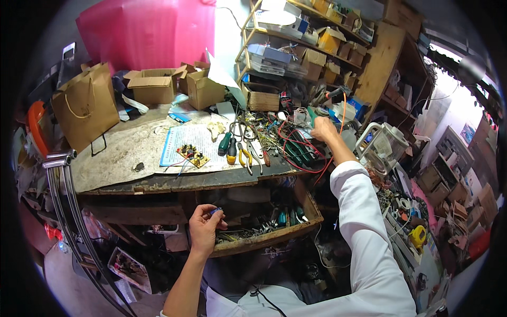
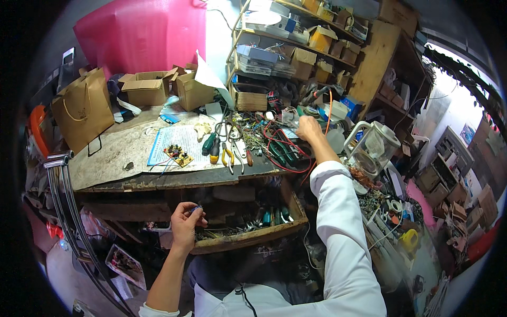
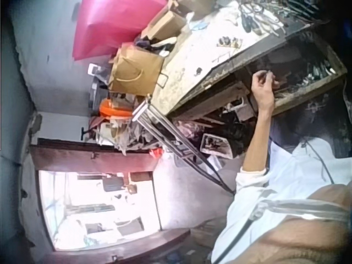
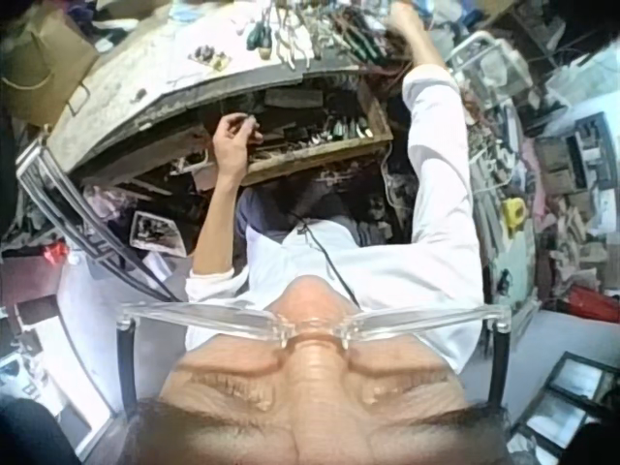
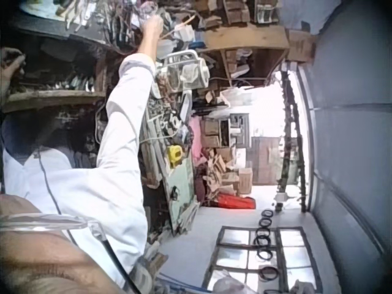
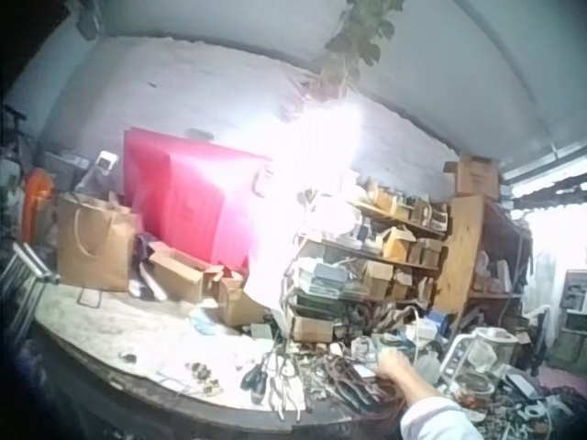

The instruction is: The person handles a circuit board, turning it over to inspect both sides. They then use a soldering iron to apply heat to components on the board and a small white component, likely performing a repair or assembly task.

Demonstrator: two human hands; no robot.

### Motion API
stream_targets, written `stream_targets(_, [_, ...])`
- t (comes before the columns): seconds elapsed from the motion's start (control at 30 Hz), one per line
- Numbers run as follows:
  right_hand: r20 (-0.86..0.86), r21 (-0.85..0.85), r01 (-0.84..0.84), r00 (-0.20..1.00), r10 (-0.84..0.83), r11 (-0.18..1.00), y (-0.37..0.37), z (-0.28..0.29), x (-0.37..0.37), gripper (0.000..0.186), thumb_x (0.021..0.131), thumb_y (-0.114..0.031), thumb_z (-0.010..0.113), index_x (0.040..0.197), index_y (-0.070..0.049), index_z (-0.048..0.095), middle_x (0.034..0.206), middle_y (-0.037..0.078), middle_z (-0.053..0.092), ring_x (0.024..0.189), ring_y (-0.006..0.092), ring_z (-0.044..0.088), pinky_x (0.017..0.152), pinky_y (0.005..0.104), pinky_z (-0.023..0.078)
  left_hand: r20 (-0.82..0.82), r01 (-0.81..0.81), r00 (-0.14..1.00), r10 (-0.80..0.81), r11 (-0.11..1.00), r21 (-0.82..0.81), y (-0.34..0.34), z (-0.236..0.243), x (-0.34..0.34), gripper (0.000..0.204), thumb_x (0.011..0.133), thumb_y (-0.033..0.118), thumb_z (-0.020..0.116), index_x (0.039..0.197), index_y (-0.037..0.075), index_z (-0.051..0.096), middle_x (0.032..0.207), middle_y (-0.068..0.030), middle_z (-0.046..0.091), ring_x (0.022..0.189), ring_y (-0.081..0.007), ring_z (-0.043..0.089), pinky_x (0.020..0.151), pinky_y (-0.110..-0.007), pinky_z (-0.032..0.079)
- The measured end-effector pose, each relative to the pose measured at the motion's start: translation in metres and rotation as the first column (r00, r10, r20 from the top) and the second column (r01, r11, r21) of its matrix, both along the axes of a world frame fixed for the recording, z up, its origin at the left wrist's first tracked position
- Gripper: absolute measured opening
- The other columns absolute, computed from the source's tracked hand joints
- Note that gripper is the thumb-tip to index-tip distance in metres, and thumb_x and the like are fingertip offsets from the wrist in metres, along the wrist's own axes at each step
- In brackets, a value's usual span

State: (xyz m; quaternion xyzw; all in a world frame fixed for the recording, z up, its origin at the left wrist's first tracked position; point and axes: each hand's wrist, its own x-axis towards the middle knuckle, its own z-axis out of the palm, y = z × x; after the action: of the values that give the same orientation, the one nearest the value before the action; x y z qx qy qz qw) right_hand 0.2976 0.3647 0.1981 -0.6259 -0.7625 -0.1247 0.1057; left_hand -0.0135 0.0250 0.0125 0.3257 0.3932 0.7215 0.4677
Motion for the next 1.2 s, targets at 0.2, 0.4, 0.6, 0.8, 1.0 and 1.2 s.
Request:
stream_targets(0.2, [-0.096,0.063,-0.098,0.99,0.104,0.993,-0.018,0.03,-0.039,0.031,0.074,-0.023,0.059,0.095,-0.003,0.067,0.102,0.024,0.068,0.098,0.0401,0.064,0.083,0.0472,0.051,-0.028,-0.033,0.999,0.033,0.999,-0.015,-0.003,0.003,-0.001,0.016,0.091,0.006,0.066,0.104,0.001,0.057,0.082,-0.0093,0.065,0.063,-0.0139,0.064,0.056,-0.028,0.055])
stream_targets(0.4, [-0.133,-0.025,-0.193,0.973,0.188,0.981,0.009,0.022,-0.068,0.032,0.076,-0.034,0.07,0.082,-0.003,0.068,0.077,0.016,0.071,0.072,0.0294,0.069,0.062,0.0408,0.052,-0.002,-0.045,0.999,0.045,0.999,-0.027,-0.002,0.001,-0.001,0.017,0.091,0.006,0.066,0.104,0.001,0.057,0.081,-0.0095,0.065,0.061,-0.0141,0.064,0.054,-0.028,0.055])
stream_targets(0.6, [-0.666,-0.271,-0.291,0.745,0.04,0.918,0.053,-0.01,-0.096,0.014,0.084,-0.01,0.059,0.076,0.0,0.065,0.069,0.013,0.068,0.054,0.0168,0.062,0.043,0.0308,0.044,0.022,-0.03,0.999,0.03,0.999,-0.018,-0.001,-0.002,-0.003,0.017,0.091,0.006,0.067,0.104,0.002,0.057,0.081,-0.0092,0.066,0.061,-0.0141,0.065,0.054,-0.028,0.056])
stream_targets(0.8, [-0.267,0.063,-0.084,0.959,0.098,0.995,0.079,-0.055,-0.112,0.027,0.071,-0.014,0.069,0.091,0.003,0.072,0.096,0.032,0.066,0.096,0.0425,0.067,0.082,0.046,0.054,0.042,0.002,0.999,-0.001,1.0,-0.023,0.001,-0.003,-0.001,0.017,0.092,0.005,0.067,0.105,0.001,0.056,0.082,-0.0084,0.065,0.063,-0.0126,0.065,0.056,-0.026,0.056])
stream_targets(1.0, [-0.378,-0.002,0.028,0.925,-0.026,1.0,0.065,-0.05,-0.131,0.032,0.065,-0.016,0.074,0.091,0.003,0.072,0.101,0.028,0.069,0.1,0.0394,0.067,0.086,0.043,0.054,0.034,-0.018,0.999,0.018,1.0,-0.016,0.0,-0.006,-0.003,0.016,0.092,0.006,0.067,0.103,0.001,0.056,0.08,-0.0087,0.065,0.061,-0.0131,0.065,0.053,-0.027,0.055])
stream_targets(1.2, [-0.803,-0.066,-0.263,0.587,0.105,0.963,0.019,-0.002,-0.111,0.02,0.064,-0.008,0.071,0.084,-0.005,0.067,0.071,0.004,0.061,0.058,0.0148,0.052,0.05,0.0317,0.04,0.006,-0.022,1.0,0.022,1.0,-0.002,-0.001,-0.005,-0.005,0.014,0.092,0.006,0.065,0.102,0.002,0.057,0.08,-0.0085,0.065,0.062,-0.0139,0.065,0.053,-0.028,0.055])
